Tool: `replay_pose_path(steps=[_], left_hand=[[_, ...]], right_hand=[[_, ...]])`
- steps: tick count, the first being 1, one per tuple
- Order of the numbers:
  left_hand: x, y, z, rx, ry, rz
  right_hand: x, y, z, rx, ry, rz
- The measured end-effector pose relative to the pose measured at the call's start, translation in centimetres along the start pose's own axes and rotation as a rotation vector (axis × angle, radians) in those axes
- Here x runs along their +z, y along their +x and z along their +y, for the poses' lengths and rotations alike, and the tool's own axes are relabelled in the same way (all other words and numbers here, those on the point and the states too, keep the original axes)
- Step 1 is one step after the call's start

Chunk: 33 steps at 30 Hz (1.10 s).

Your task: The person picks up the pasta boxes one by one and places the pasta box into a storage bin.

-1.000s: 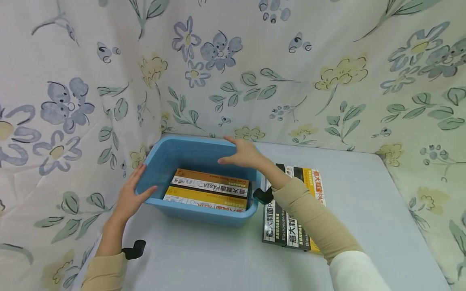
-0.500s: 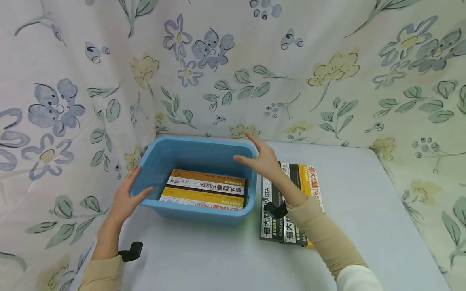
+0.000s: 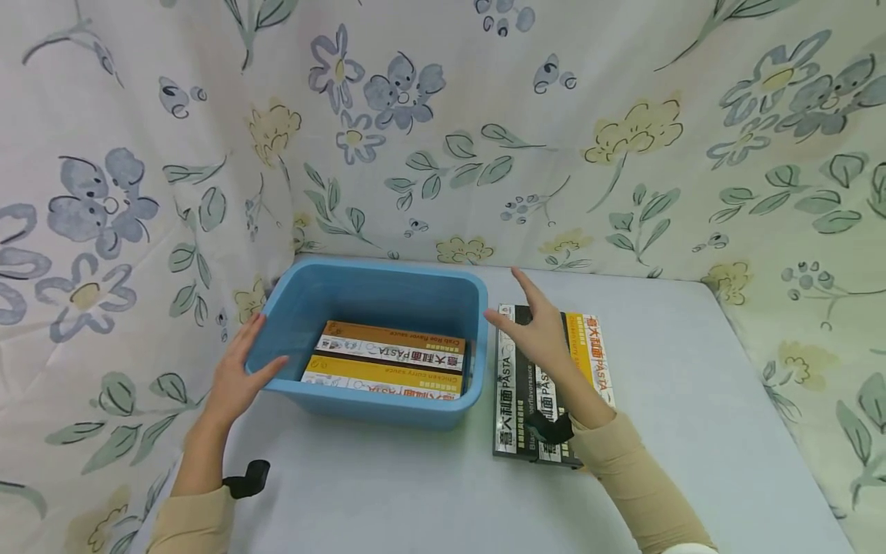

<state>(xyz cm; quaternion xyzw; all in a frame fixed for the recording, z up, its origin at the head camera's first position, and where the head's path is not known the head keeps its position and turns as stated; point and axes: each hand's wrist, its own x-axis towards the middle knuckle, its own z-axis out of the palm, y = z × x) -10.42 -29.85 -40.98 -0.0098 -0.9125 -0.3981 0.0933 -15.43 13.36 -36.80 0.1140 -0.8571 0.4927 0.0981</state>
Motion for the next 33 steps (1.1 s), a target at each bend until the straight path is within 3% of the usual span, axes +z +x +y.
replay_pose_path(steps=[4, 10, 23, 33], left_hand=[[0.0, 0.1, -0.1, 0.003, 0.000, 0.003], [0.1, 0.2, -0.1, 0.008, -0.003, 0.008], [0.0, 0.0, 0.0, 0.017, -0.001, 0.015], [0.1, 0.1, -0.3, 0.006, 0.004, 0.004]], right_hand=[[-1.1, -0.8, 1.3, 0.074, -0.059, 0.039], [-2.3, -2.4, 3.4, 0.156, -0.090, 0.033], [-3.3, -5.6, 6.5, 0.290, -0.116, 0.030], [-3.6, -8.7, 8.8, 0.401, -0.146, 0.087]])
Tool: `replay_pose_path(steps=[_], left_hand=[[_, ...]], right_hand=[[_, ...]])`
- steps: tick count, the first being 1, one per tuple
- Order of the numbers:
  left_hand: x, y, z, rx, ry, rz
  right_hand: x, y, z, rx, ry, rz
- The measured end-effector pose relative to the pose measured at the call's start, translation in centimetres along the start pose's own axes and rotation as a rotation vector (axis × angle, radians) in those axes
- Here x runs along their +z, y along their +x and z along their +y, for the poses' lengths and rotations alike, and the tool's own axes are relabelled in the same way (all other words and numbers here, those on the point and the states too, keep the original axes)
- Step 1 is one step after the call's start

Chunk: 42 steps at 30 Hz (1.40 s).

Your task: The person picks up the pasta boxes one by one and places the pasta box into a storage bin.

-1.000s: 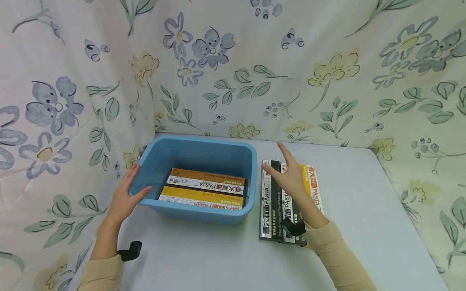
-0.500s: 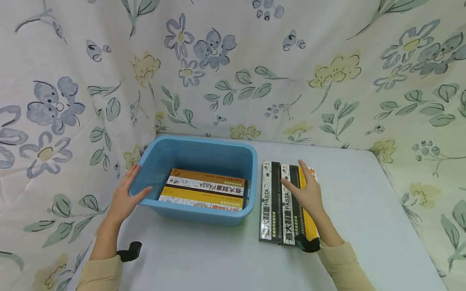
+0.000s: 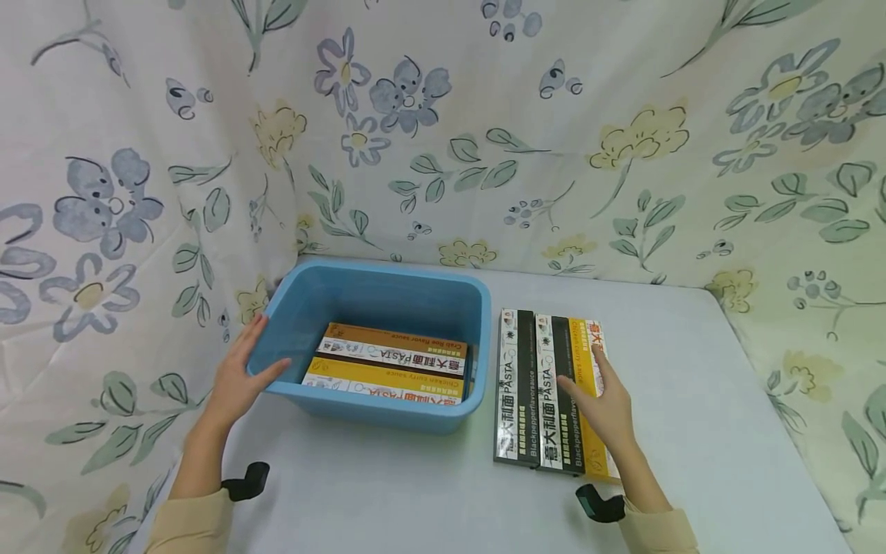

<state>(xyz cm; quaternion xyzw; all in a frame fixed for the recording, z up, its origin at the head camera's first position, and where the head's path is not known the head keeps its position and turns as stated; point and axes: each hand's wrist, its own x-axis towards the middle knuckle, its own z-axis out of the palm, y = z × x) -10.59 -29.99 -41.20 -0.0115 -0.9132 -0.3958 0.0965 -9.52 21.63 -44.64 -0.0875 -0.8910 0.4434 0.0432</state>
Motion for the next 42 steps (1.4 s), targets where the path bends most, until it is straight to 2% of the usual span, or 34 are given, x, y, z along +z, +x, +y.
replay_pose_path(steps=[7, 9, 12, 15, 16, 20, 30, 35, 42], left_hand=[[0.2, -0.1, -0.2, 0.018, -0.015, 0.012], [0.6, -0.1, -0.9, 0.034, -0.025, 0.036], [0.7, -0.1, -1.1, 0.043, -0.037, 0.045], [0.7, -0.1, -0.9, 0.049, -0.033, 0.050], [0.4, -0.1, -0.3, 0.040, -0.031, 0.034], [0.2, -0.1, 0.1, 0.020, -0.021, 0.021], [0.2, -0.1, 0.1, 0.010, -0.029, 0.012], [0.1, -0.2, 0.1, 0.010, -0.026, 0.007], [0.0, -0.2, 0.1, -0.001, -0.032, 0.005]], right_hand=[[-0.4, -1.4, 2.0, 0.083, -0.013, 0.001], [-0.4, -1.8, 2.5, 0.099, -0.014, 0.001], [-0.4, -2.4, 3.3, 0.126, -0.021, 0.012], [-0.4, -2.9, 4.0, 0.145, -0.036, 0.025], [-0.4, -3.1, 4.2, 0.149, -0.042, 0.031], [-0.6, -3.7, 5.1, 0.192, -0.073, 0.031], [-0.9, -4.8, 7.3, 0.332, -0.103, -0.077], [-0.6, -5.1, 8.0, 0.398, -0.079, -0.133], [0.0, -5.7, 8.3, 0.386, -0.076, -0.164]])
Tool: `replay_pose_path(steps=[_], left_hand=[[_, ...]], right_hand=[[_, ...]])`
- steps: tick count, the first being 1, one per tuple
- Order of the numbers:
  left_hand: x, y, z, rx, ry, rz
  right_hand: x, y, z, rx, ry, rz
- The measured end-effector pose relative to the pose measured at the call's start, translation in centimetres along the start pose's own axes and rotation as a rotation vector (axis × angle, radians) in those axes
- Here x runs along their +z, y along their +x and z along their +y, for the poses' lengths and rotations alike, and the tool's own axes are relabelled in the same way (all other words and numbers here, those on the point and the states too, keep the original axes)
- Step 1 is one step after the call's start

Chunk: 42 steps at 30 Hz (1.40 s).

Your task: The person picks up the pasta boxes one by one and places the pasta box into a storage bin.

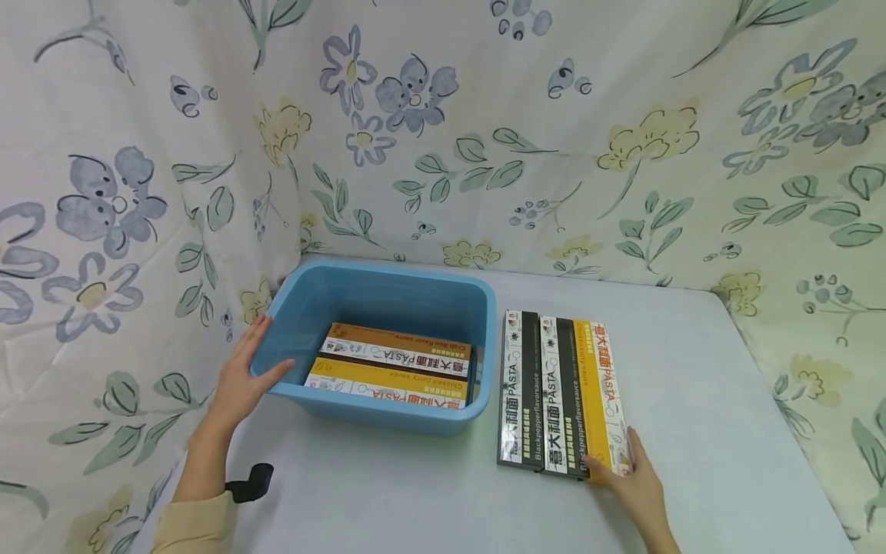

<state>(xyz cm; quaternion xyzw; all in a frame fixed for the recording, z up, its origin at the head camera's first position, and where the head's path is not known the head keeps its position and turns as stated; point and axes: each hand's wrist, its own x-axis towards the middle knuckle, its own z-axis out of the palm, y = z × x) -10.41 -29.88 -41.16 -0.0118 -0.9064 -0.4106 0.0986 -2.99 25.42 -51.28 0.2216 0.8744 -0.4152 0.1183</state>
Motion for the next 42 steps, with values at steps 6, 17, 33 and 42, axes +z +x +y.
replay_pose_path(steps=[6, 17, 33, 42], left_hand=[[0.0, 0.0, 0.0, 0.009, -0.001, 0.006], [0.0, -0.1, -0.3, -0.005, 0.007, 0.003], [0.0, 0.1, -0.1, 0.002, 0.016, 0.004], [0.0, 0.1, 0.0, 0.011, 0.015, 0.013]], right_hand=[[0.2, 0.0, 0.2, -0.014, -0.024, 0.001], [-1.0, 0.1, 0.9, -0.008, -0.055, -0.013], [0.5, 0.6, 0.7, -0.021, -0.119, 0.264], [0.1, 0.9, 0.7, -0.015, -0.104, 0.239]])
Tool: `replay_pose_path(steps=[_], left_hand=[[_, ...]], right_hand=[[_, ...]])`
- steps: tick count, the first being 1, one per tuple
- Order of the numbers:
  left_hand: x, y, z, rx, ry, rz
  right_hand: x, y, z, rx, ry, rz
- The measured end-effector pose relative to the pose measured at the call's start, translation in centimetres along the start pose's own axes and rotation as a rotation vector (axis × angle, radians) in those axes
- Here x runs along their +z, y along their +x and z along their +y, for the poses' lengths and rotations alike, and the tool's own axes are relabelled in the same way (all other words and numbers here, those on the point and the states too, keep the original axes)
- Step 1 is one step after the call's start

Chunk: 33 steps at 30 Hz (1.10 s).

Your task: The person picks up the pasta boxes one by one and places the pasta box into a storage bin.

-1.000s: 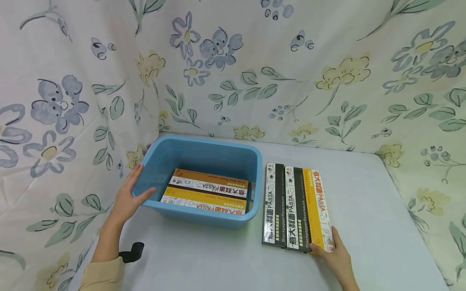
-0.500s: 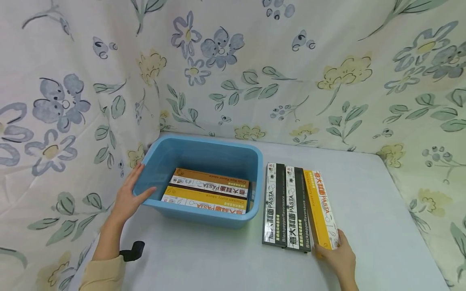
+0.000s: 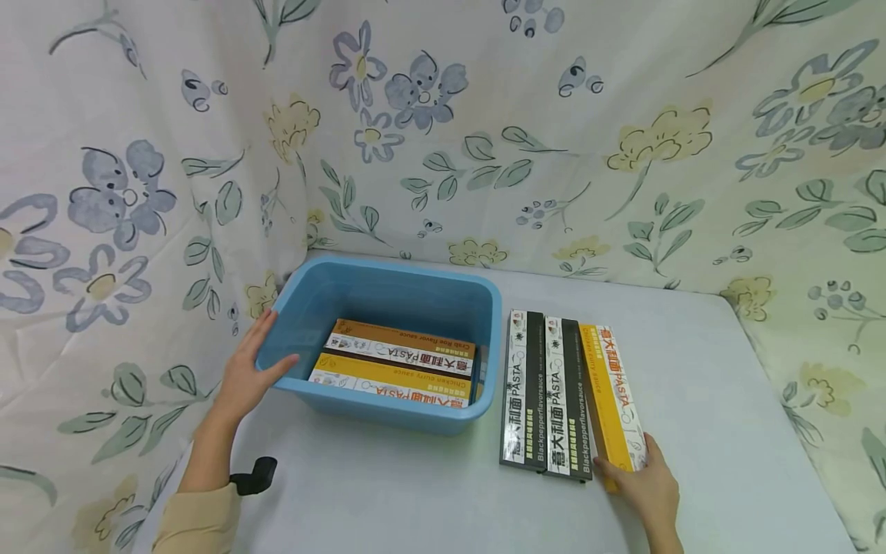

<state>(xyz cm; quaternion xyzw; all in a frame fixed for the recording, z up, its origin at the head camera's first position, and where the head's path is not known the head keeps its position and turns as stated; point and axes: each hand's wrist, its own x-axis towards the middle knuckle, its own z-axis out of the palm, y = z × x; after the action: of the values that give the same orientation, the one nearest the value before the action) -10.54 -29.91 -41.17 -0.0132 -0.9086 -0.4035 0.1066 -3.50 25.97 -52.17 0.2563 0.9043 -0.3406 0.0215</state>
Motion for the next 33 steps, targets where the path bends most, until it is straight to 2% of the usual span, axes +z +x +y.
replay_pose_path(steps=[9, 21, 25, 33], left_hand=[[0.0, 0.0, 0.2, -0.012, -0.009, -0.002], [-0.2, 0.1, 0.6, -0.020, -0.019, -0.012], [-0.2, 0.2, 0.6, -0.020, -0.018, -0.012], [-0.2, 0.0, 0.3, -0.014, -0.007, -0.006]], right_hand=[[0.0, 0.2, -0.2, 0.074, 0.043, 0.014], [-0.6, -0.4, 0.0, 0.129, 0.078, 0.084], [-1.3, -0.6, 0.0, 0.137, 0.085, 0.101], [-3.4, -1.0, -0.6, 0.089, 0.063, 0.132]])
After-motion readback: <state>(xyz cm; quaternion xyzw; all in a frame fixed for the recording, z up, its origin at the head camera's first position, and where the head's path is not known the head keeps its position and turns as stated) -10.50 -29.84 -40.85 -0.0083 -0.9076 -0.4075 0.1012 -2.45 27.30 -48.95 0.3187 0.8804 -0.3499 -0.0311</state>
